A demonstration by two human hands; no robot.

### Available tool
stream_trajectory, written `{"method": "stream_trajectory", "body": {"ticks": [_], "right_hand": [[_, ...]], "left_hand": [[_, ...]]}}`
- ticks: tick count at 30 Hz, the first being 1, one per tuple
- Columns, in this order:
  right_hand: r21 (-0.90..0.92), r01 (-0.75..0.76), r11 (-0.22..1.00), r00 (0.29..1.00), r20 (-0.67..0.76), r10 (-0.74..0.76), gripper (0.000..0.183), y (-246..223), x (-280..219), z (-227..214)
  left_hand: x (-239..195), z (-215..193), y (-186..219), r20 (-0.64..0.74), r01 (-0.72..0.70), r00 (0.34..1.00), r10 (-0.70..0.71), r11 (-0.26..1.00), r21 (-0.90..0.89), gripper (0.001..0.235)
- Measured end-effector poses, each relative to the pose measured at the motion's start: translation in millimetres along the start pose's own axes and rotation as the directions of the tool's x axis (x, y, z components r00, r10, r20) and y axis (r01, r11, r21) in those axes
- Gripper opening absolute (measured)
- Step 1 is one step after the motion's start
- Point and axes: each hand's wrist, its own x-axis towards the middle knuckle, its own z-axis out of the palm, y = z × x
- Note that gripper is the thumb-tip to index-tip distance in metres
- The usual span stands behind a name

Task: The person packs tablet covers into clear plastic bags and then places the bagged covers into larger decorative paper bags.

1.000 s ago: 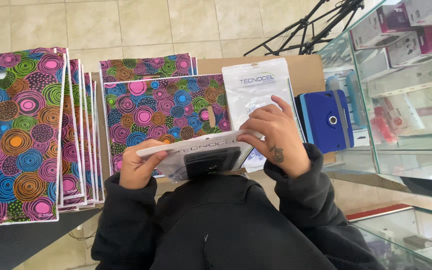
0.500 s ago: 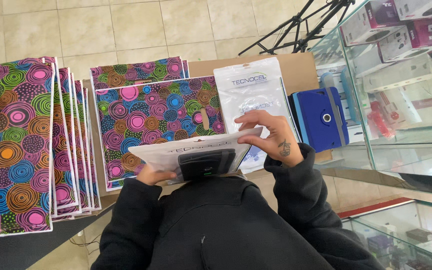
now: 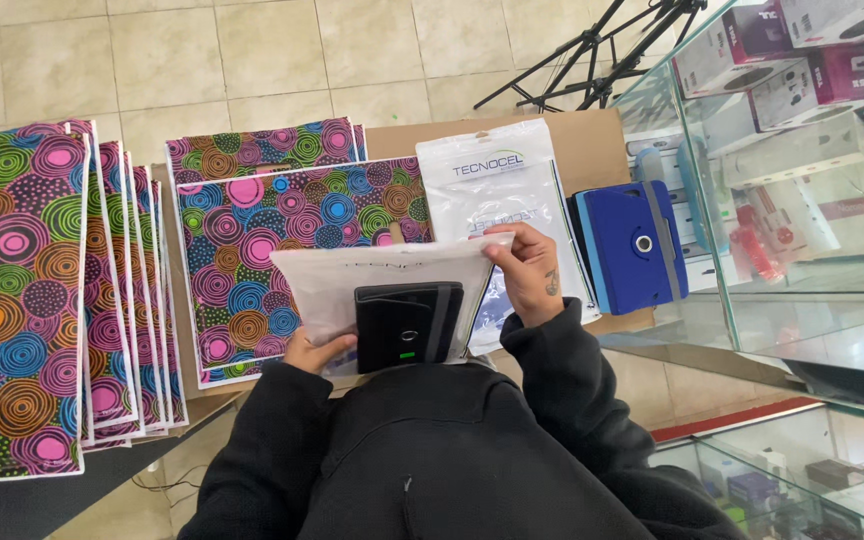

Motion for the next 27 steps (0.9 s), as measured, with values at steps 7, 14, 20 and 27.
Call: {"method": "stream_trajectory", "body": {"ticks": [7, 14, 20, 27], "right_hand": [[0.203, -0.095, 0.975, 0.992, 0.102, 0.076, 0.088, 64.8, -4.7, -47.0], [0.445, -0.525, 0.725, 0.845, 0.376, 0.381, 0.098, 217.7, -53.3, -99.5], [0.705, -0.565, 0.429, 0.811, 0.378, 0.447, 0.048, 189.8, -36.0, -91.7], [0.679, -0.425, 0.599, 0.884, 0.168, 0.436, 0.076, 82.2, 51.1, -112.1]], "left_hand": [[-44.2, -17.0, 119.2, -0.019, -0.005, 1.000, 0.003, 0.994, -0.106, 0.040], [-27.9, -45.9, 218.2, 0.270, -0.333, 0.917, 0.294, 0.936, 0.112, 0.026], [-67.7, -44.8, 313.1, 0.275, -0.511, 0.746, 0.607, 0.786, -0.349, 0.073], [26.6, 22.2, 132.9, -0.365, -0.388, 0.873, 0.325, 0.914, -0.115, 0.033]]}}
